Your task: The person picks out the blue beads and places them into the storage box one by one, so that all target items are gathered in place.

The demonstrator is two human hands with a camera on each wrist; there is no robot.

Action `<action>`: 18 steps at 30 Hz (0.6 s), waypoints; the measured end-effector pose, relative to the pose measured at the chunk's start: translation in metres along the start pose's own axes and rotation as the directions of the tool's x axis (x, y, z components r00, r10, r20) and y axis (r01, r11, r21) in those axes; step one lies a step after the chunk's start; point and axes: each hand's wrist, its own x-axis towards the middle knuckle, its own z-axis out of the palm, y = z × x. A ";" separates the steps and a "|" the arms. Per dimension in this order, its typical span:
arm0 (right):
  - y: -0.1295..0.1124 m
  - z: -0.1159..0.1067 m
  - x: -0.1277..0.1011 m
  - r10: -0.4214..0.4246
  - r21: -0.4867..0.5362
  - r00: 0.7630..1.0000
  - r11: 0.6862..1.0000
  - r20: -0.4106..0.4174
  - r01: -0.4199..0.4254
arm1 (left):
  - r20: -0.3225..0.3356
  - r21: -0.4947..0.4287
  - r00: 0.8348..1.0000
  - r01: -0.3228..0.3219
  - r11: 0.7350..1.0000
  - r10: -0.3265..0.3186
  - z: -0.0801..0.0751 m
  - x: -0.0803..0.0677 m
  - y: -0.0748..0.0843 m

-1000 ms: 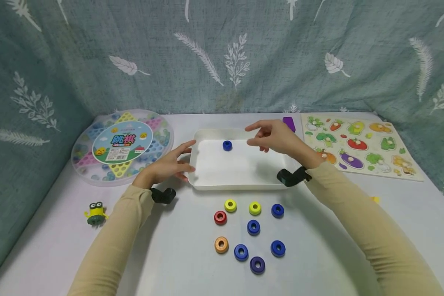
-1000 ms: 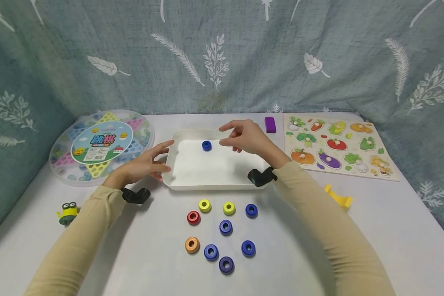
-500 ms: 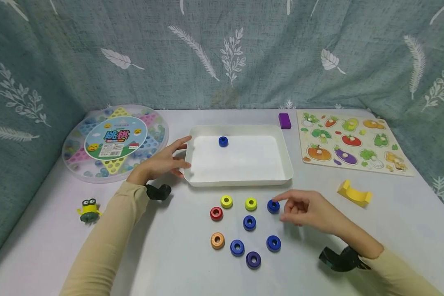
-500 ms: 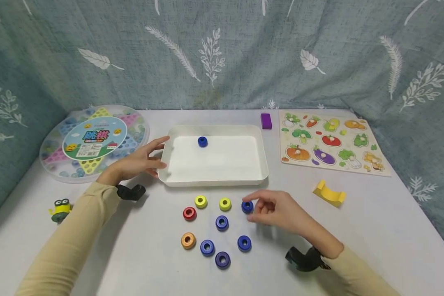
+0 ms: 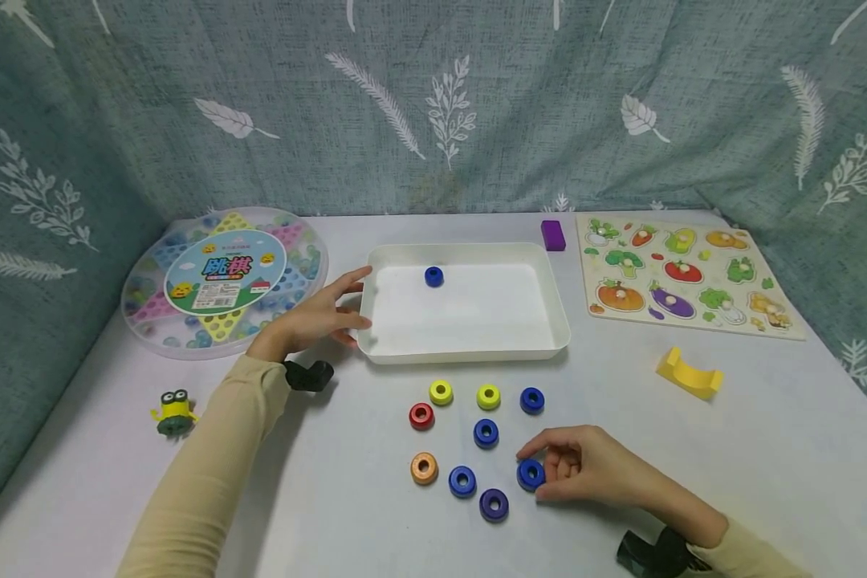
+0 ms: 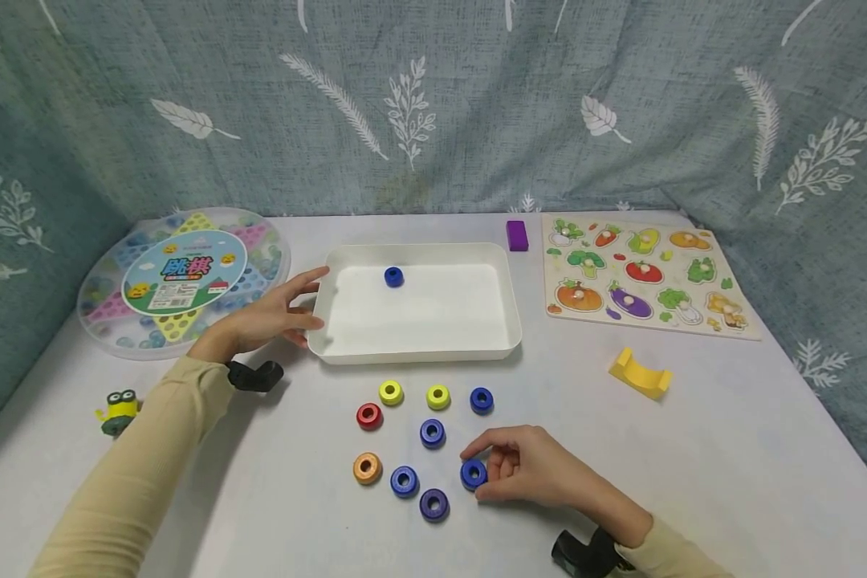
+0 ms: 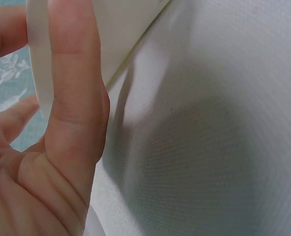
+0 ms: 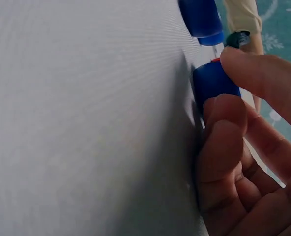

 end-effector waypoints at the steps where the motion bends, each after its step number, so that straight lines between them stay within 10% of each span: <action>1: 0.000 0.000 0.000 0.001 -0.005 1.000 1.000 -0.001 -0.001 | -0.001 0.002 1.000 0.000 1.000 0.000 0.000 0.000 0.000; 18: -0.056 -0.058 0.050 -0.076 -0.168 0.993 0.984 -0.094 0.060 | 0.005 -0.008 1.000 -0.010 1.000 0.010 -0.001 0.001 -0.002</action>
